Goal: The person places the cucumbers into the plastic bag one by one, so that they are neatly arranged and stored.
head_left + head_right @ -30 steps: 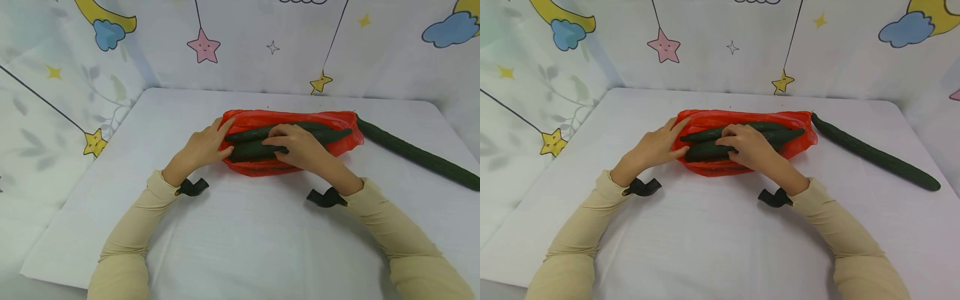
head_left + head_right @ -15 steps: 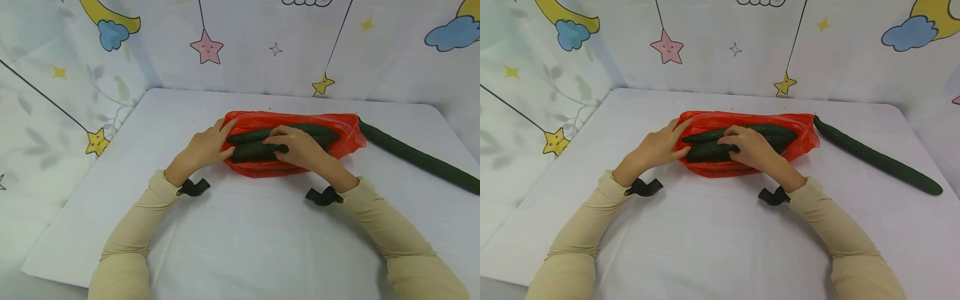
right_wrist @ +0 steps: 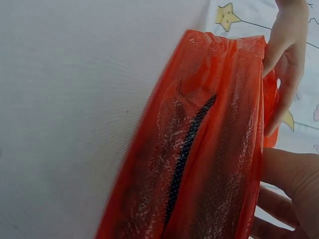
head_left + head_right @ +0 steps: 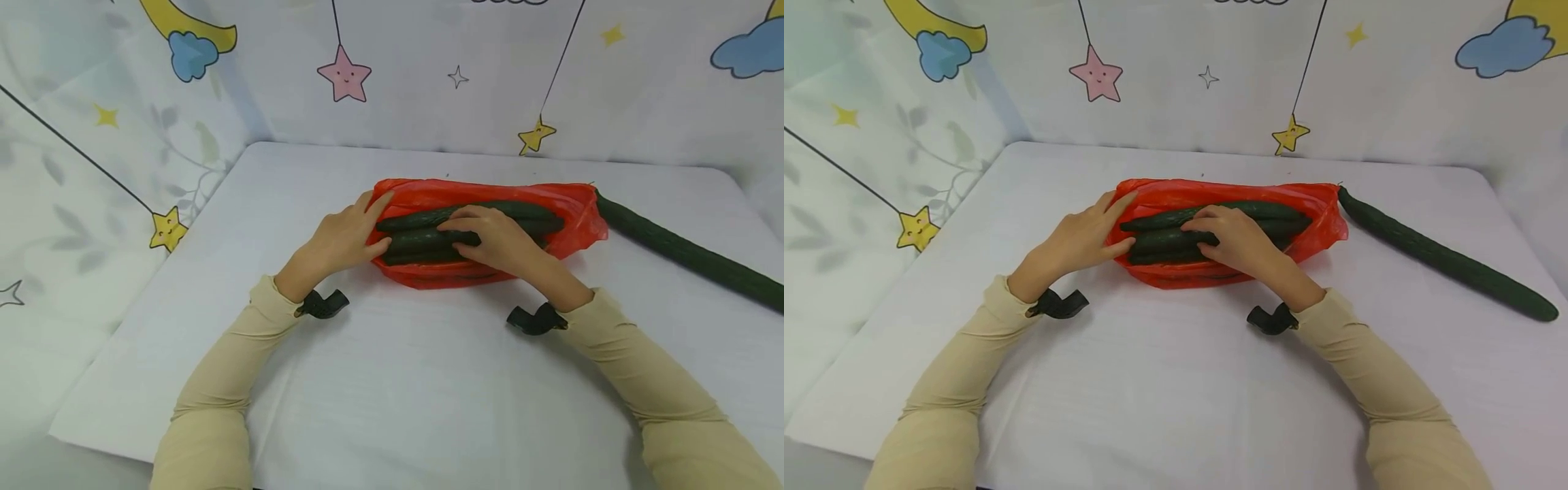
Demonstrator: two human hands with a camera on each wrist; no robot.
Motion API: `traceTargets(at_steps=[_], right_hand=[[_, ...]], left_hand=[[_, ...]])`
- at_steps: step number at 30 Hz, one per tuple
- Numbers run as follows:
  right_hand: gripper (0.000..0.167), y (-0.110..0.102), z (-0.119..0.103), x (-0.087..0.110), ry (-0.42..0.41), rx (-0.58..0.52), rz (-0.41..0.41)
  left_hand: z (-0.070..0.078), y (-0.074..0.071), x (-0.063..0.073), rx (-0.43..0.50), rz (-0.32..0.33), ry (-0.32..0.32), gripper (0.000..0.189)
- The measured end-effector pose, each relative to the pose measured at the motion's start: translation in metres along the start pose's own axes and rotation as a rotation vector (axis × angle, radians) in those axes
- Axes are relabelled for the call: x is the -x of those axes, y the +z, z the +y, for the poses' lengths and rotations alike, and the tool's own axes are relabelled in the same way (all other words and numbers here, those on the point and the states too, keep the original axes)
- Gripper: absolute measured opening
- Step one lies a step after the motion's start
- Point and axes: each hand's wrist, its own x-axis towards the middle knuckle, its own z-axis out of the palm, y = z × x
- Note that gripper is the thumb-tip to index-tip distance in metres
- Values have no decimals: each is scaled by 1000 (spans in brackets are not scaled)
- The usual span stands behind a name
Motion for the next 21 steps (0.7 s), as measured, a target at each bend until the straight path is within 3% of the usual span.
traceTargets(at_steps=[21], right_hand=[[30, -6, 13, 10, 9, 43, 79]], left_hand=[[2, -3, -2, -10, -14, -14, 73]])
